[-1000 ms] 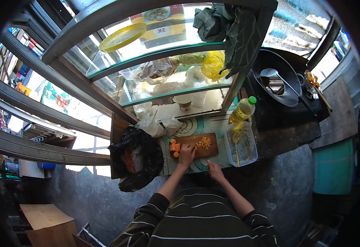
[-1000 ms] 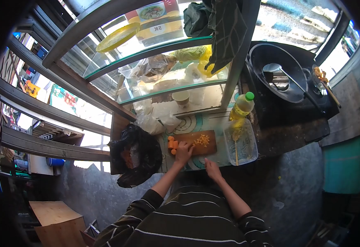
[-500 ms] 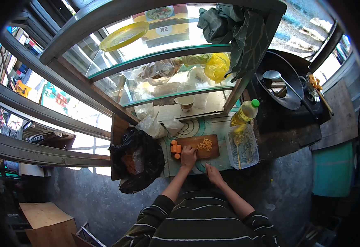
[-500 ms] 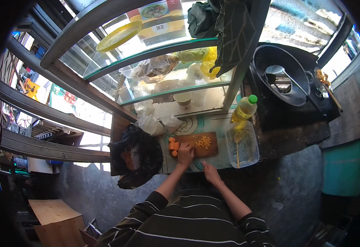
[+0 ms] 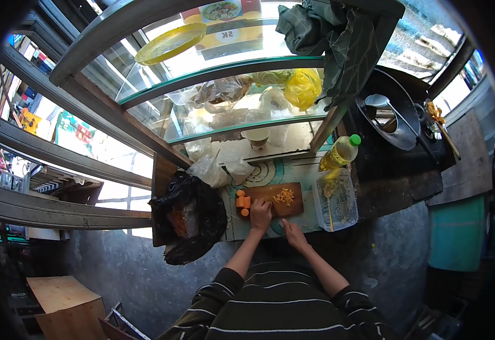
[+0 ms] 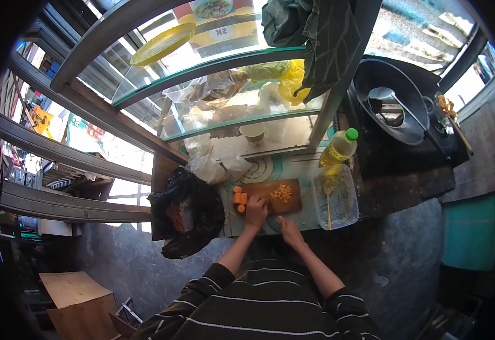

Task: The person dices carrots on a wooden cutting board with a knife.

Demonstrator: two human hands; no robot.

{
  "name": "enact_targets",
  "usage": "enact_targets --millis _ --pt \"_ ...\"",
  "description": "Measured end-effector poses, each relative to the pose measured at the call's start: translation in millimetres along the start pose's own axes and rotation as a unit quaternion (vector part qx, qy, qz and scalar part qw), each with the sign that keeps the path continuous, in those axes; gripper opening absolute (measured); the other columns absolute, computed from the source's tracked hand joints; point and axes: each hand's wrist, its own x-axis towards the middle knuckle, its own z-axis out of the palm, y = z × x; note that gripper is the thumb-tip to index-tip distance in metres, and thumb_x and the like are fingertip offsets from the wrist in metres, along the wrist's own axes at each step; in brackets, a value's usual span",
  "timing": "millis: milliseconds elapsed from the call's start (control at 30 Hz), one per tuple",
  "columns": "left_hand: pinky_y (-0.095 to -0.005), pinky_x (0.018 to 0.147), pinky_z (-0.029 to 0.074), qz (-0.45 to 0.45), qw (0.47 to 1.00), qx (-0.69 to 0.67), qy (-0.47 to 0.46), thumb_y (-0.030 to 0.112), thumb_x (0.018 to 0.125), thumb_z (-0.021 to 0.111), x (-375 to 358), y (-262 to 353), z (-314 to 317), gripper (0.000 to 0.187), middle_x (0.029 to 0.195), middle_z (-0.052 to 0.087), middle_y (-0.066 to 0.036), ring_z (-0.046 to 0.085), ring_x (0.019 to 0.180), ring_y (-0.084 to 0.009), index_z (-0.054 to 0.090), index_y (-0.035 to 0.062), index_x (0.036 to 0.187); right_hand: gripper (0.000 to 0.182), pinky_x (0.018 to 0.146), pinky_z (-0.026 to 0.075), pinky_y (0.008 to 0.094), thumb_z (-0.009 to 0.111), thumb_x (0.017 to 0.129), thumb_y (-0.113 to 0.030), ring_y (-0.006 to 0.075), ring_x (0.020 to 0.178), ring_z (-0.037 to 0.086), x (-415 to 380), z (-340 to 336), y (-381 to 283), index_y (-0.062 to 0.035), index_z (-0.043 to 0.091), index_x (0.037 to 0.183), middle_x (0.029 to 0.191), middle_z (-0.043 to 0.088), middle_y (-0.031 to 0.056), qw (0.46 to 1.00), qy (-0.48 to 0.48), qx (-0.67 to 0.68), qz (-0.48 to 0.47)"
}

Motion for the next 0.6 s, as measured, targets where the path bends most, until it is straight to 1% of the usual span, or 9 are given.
enact_targets --millis 33,100,133,300,333,400,433,500,600 --pt "-0.0368 0.064 0.043 0.007 1.000 0.003 0.002 0.003 0.067 0.062 0 -1 0 0.006 0.071 0.053 -0.010 0.052 0.072 -0.0268 0.063 0.0000 0.072 0.056 0.070 0.038 0.0443 0.030 0.090 -0.043 0.0449 0.086 0.050 -1 2 4 0.0059 0.055 0.079 0.078 0.053 0.0296 1.000 0.002 0.000 0.001" --pt "-0.0368 0.064 0.043 0.015 1.000 0.004 0.004 0.003 0.067 0.062 -1 0 0 0.006 0.071 0.053 -0.010 0.052 0.072 -0.0267 0.063 0.0000 0.072 0.056 0.056 0.036 0.0379 0.033 0.091 -0.043 0.0197 0.056 0.042 -5 7 9 0.0058 0.046 0.066 0.056 0.043 0.0146 0.997 0.048 0.028 -0.053" --pt "-0.0367 0.064 0.042 0.019 1.000 0.004 0.006 0.003 0.067 0.062 -1 -1 0 0.007 0.071 0.053 -0.010 0.051 0.072 -0.0266 0.063 0.0000 0.072 0.056 0.056 0.036 0.0379 0.033 0.091 -0.043 0.0197 0.056 0.042 -5 6 10 0.0058 0.046 0.066 0.056 0.043 0.0146 0.997 0.048 0.028 -0.053" --pt "-0.0364 0.063 0.042 0.025 1.000 0.006 0.007 0.004 0.067 0.062 3 -2 -1 0.008 0.071 0.052 -0.010 0.051 0.072 -0.0262 0.064 0.0003 0.074 0.056 0.059 0.037 0.0403 0.032 0.091 -0.042 0.0279 0.058 0.047 3 1 4 0.0073 0.049 0.070 0.060 0.049 0.0203 0.998 0.046 -0.023 -0.045" --pt "-0.0363 0.063 0.042 0.025 1.000 0.006 0.009 0.005 0.067 0.062 2 -2 -1 0.008 0.070 0.052 -0.010 0.051 0.072 -0.0262 0.064 0.0004 0.074 0.056 0.059 0.037 0.0403 0.032 0.091 -0.042 0.0279 0.058 0.047 7 -1 0 0.0073 0.049 0.070 0.060 0.049 0.0203 0.998 0.044 -0.022 -0.044" --pt "-0.0363 0.063 0.042 0.024 1.000 0.005 0.006 0.005 0.068 0.062 -2 -1 0 0.008 0.070 0.052 -0.010 0.051 0.072 -0.0262 0.064 0.0005 0.074 0.057 0.073 0.038 0.0453 0.029 0.090 -0.044 0.0441 0.090 0.049 14 -4 -6 0.0061 0.056 0.083 0.085 0.053 0.0300 0.999 -0.010 -0.033 -0.013" --pt "-0.0363 0.063 0.041 0.023 1.000 0.007 0.002 0.005 0.068 0.062 -1 -1 0 0.008 0.070 0.052 -0.010 0.051 0.072 -0.0261 0.063 0.0005 0.074 0.057 0.073 0.038 0.0453 0.029 0.090 -0.044 0.0441 0.090 0.049 13 -3 -5 0.0061 0.056 0.083 0.085 0.053 0.0300 0.999 -0.010 -0.033 -0.012" --pt "-0.0364 0.063 0.041 0.021 1.000 0.013 0.002 0.006 0.068 0.062 1 -3 0 0.008 0.070 0.052 -0.010 0.051 0.072 -0.0261 0.063 0.0005 0.074 0.058 0.057 0.036 0.0404 0.033 0.090 -0.045 0.0283 0.056 0.045 16 1 -7 0.0076 0.048 0.070 0.059 0.046 0.0206 0.998 0.046 0.017 -0.046" --pt "-0.0371 0.061 0.040 0.025 1.000 -0.009 0.015 0.005 0.068 0.062 0 -4 1 0.007 0.070 0.050 -0.011 0.051 0.070 -0.0280 0.062 0.0012 0.073 0.059 0.056 0.036 0.0401 0.033 0.090 -0.046 0.0272 0.054 0.044 9 5 2 0.0075 0.047 0.068 0.058 0.045 0.0201 0.998 0.039 0.003 -0.043"
